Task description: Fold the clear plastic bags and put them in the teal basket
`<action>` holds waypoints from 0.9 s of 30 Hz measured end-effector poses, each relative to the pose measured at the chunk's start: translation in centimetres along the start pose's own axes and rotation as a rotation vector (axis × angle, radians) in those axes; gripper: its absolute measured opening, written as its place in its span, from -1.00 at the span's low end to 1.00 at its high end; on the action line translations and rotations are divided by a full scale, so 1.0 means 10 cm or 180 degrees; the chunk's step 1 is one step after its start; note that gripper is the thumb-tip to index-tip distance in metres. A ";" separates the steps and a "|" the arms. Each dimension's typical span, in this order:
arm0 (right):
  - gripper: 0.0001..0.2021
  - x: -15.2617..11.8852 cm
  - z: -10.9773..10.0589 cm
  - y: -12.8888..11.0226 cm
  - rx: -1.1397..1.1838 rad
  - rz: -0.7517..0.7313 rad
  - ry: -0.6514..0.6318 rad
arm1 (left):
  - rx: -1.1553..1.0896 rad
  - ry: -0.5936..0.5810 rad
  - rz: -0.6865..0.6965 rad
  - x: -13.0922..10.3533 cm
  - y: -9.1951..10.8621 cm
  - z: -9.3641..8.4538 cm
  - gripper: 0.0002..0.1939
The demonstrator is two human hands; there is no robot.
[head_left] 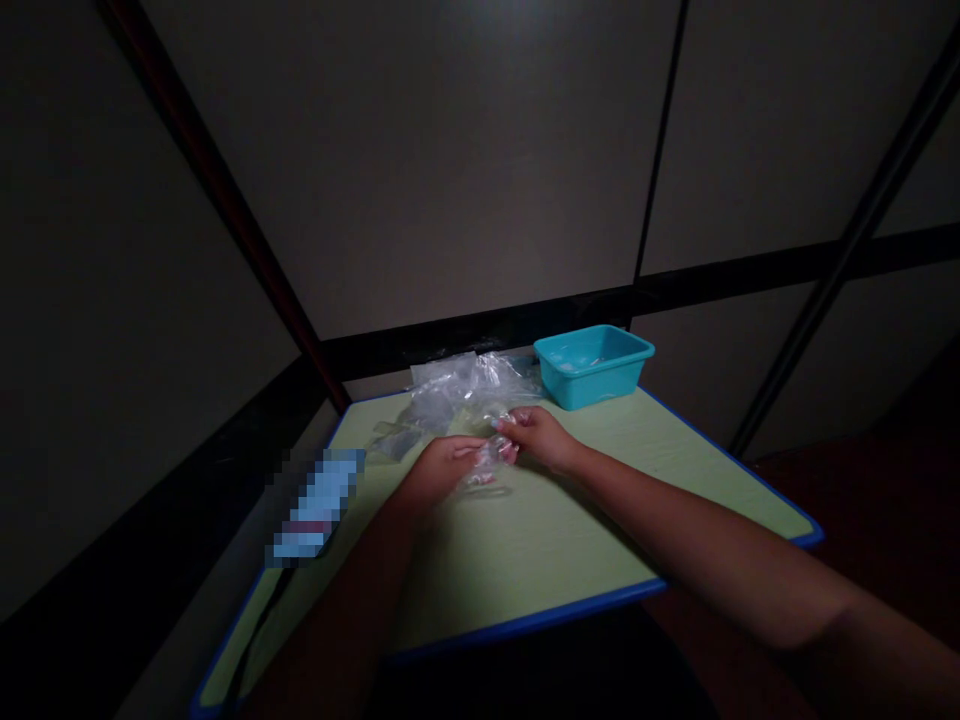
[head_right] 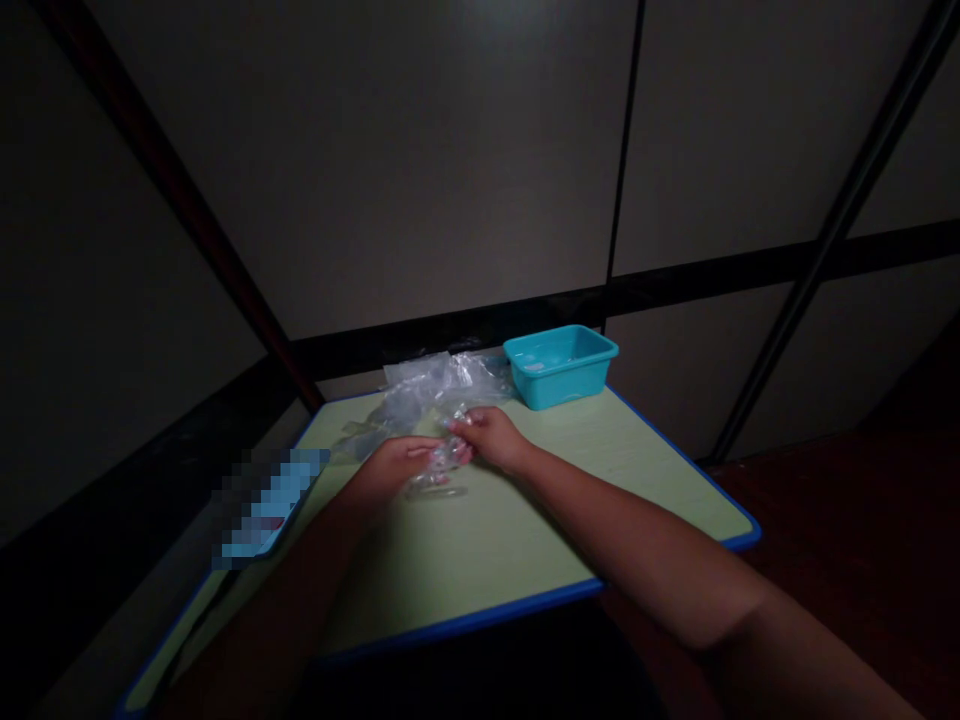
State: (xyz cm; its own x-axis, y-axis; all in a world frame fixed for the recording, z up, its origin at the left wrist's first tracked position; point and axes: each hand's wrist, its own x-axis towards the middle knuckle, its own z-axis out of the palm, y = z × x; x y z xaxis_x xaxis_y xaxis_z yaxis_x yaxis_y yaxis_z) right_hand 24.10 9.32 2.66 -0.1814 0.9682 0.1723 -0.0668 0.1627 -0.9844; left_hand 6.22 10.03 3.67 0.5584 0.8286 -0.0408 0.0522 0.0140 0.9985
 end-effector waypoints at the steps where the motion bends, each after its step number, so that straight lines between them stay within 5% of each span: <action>1: -0.52 0.00 -0.02 0.00 -0.0025 0.0148 -0.0102 | 0.0031 0.0244 -0.0069 0.00 0.01 -0.05 -0.69; 9: -0.51 -0.05 -0.20 -0.10 -0.0641 0.1080 -0.1499 | -0.0212 0.1346 -0.0290 0.00 0.06 -0.31 -0.78; 12: -0.47 0.00 -0.30 -0.14 -0.1132 0.1032 -0.0549 | -0.0244 0.1304 -0.0255 -0.01 0.10 -0.31 -0.79; 15: -0.40 0.06 -0.34 -0.10 -0.1504 0.0448 0.0753 | -0.0077 0.0691 -0.0210 -0.05 0.12 -0.25 -0.75; 18: -0.37 0.07 -0.29 -0.03 -0.1065 0.0124 0.0477 | 0.0020 0.0032 -0.0141 -0.12 0.13 -0.19 -0.72; 22: -0.59 0.07 -0.22 0.04 -0.0433 -0.0020 -0.0375 | -0.0296 -0.0103 -0.0172 -0.16 0.11 -0.19 -0.73; 27: -0.67 0.09 -0.30 0.05 -0.1007 0.0163 0.0121 | -0.0129 0.0345 -0.0267 -0.07 0.08 -0.31 -0.72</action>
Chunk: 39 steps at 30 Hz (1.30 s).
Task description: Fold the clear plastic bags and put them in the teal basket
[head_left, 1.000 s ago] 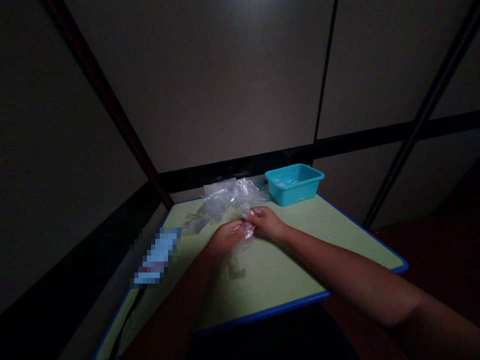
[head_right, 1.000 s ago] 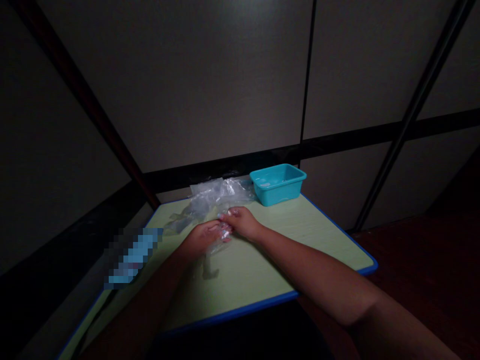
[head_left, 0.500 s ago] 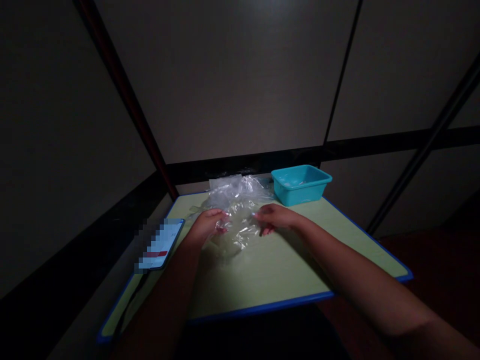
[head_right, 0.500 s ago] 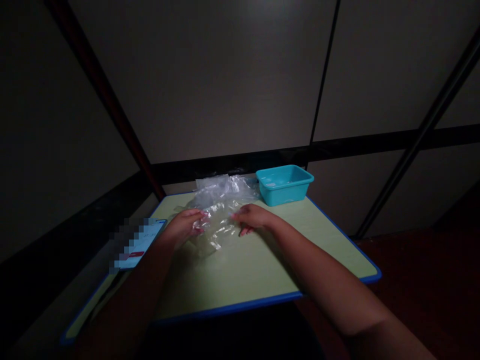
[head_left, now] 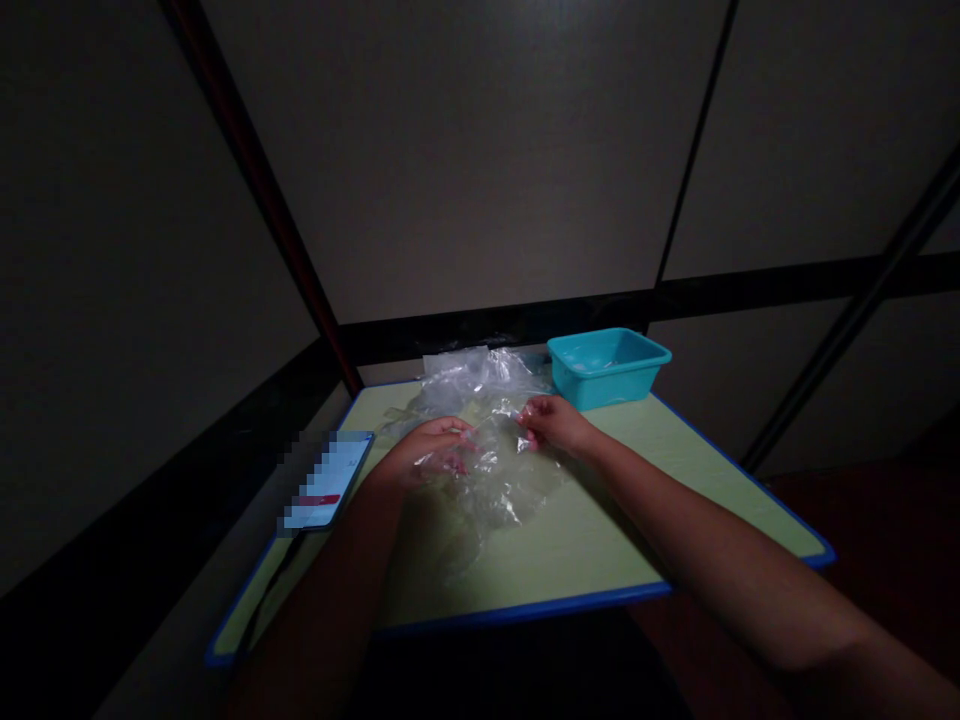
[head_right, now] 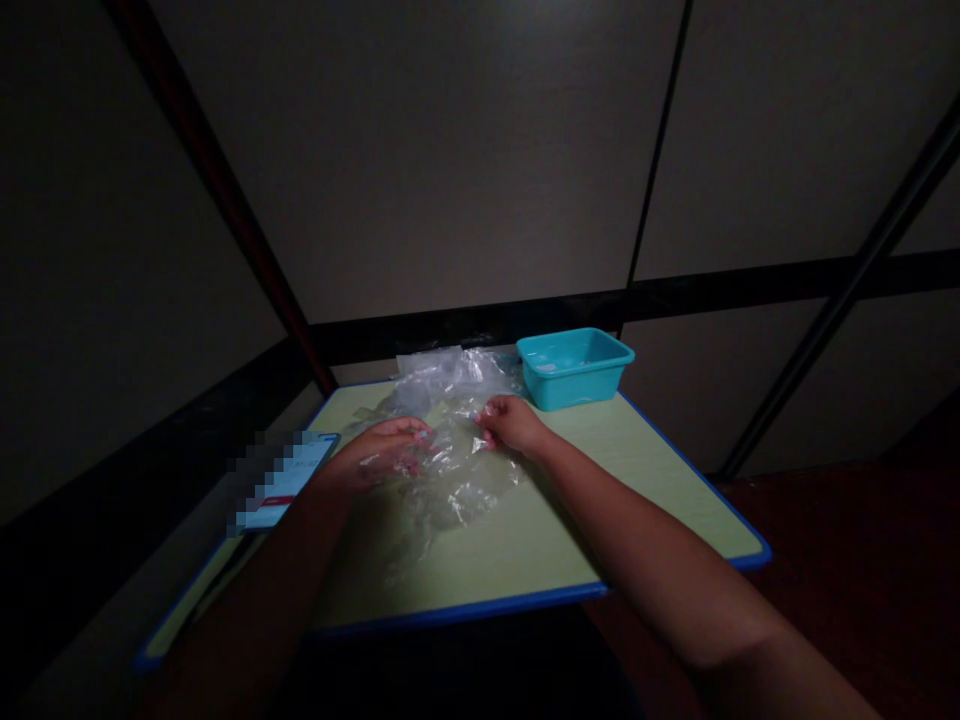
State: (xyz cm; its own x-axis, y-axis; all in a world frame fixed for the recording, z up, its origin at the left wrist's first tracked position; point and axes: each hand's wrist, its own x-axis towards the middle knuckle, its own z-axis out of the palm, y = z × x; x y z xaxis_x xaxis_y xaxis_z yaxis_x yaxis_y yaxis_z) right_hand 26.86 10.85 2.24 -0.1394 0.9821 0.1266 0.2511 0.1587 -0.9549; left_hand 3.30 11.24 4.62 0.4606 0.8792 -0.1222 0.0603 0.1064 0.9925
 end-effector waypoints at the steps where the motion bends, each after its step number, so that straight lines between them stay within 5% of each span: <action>1: -0.68 0.00 -0.02 0.00 -0.0311 0.0100 0.0118 | 0.0076 0.0208 0.0093 0.02 0.01 -0.01 -0.70; 5: -0.77 -0.02 -0.03 -0.02 -0.1668 0.0356 0.0263 | 0.0576 0.0973 0.1156 0.04 0.09 -0.01 -0.77; 10: -0.88 -0.05 -0.02 -0.07 -0.2981 0.0302 0.0586 | 0.1901 0.0215 0.1909 -0.04 0.11 0.06 -0.80; 13: -0.83 -0.06 -0.04 -0.07 -0.3319 0.0383 0.0652 | 0.2808 -0.0009 0.1991 -0.03 0.01 0.08 -0.91; 16: -0.81 -0.06 -0.04 -0.08 -0.3448 0.0355 0.0524 | 0.3328 -0.0067 0.1792 0.02 -0.11 0.10 -0.73; 23: -0.79 -0.10 0.05 -0.12 -0.3402 0.0189 0.0179 | 0.3360 -0.0194 0.1908 0.12 -0.17 0.10 -0.88; 28: -0.77 -0.15 0.08 -0.20 -0.2832 -0.0033 -0.0061 | 0.2320 0.0419 0.1351 0.12 -0.09 0.00 -0.81; 33: -0.68 -0.22 0.14 -0.29 -0.1968 -0.0001 -0.0487 | 0.2257 0.1337 0.0983 0.17 -0.11 -0.13 -0.81; 39: -0.52 -0.22 0.07 -0.28 -0.3103 0.0014 -0.0066 | 0.2522 0.2045 0.1118 0.20 -0.15 -0.15 -0.85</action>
State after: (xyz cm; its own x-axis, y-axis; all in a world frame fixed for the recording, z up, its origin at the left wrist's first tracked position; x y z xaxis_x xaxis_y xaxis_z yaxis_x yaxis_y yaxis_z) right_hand 25.82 8.15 4.45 -0.1509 0.9824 0.1099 0.9329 0.1783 -0.3129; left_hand 2.77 13.51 2.89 0.0266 0.9057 0.4230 0.6777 -0.3275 0.6584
